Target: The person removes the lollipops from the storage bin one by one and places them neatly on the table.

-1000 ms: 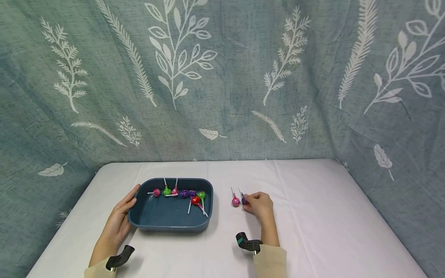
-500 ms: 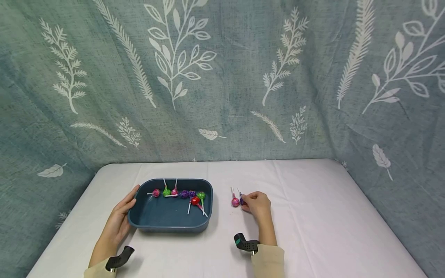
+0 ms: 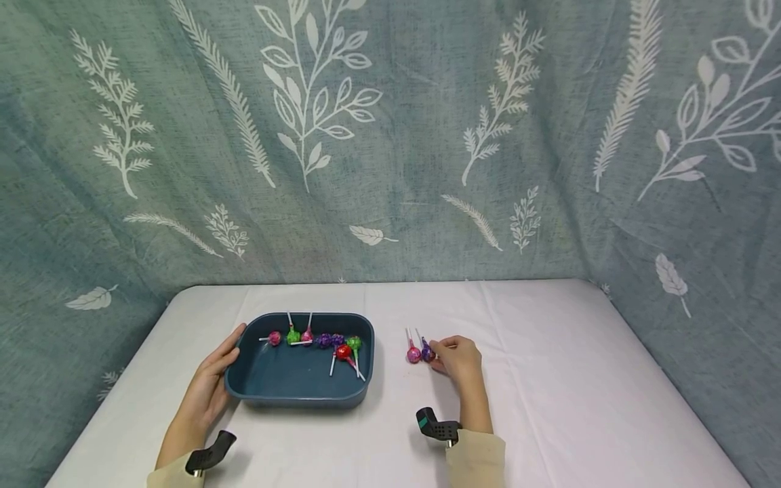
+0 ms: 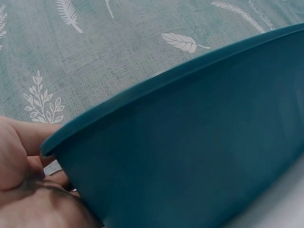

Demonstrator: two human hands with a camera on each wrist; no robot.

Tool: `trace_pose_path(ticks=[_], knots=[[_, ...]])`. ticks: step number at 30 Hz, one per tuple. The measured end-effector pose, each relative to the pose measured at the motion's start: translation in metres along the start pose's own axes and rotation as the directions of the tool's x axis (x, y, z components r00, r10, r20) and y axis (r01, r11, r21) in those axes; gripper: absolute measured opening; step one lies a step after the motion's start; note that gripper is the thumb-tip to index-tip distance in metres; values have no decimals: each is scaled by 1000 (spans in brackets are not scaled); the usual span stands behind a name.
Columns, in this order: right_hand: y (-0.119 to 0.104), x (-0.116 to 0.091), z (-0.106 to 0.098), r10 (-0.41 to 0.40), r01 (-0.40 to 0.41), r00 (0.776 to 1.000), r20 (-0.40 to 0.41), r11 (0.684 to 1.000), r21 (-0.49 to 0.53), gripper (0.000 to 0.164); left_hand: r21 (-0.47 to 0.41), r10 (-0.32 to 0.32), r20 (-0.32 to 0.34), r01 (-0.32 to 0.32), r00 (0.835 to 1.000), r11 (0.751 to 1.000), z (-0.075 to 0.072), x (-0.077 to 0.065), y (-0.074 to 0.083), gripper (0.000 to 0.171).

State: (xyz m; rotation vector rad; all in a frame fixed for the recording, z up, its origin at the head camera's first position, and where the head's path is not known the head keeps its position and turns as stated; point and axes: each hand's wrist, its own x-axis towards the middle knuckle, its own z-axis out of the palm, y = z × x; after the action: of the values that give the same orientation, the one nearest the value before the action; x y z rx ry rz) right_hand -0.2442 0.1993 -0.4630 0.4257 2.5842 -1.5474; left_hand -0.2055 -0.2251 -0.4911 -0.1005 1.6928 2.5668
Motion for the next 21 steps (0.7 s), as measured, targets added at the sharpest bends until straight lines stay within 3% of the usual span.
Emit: trace_pose_path(ticks=[13, 21], knots=[[-2, 0, 2, 10, -12, 1000, 27, 998, 54, 26, 8, 4, -4, -4, 1000, 1000, 0, -1, -2, 51], [-2, 1, 4, 0, -1, 999, 32, 999, 35, 26, 26, 0, -13, 0, 1000, 1000, -1, -1, -2, 51]])
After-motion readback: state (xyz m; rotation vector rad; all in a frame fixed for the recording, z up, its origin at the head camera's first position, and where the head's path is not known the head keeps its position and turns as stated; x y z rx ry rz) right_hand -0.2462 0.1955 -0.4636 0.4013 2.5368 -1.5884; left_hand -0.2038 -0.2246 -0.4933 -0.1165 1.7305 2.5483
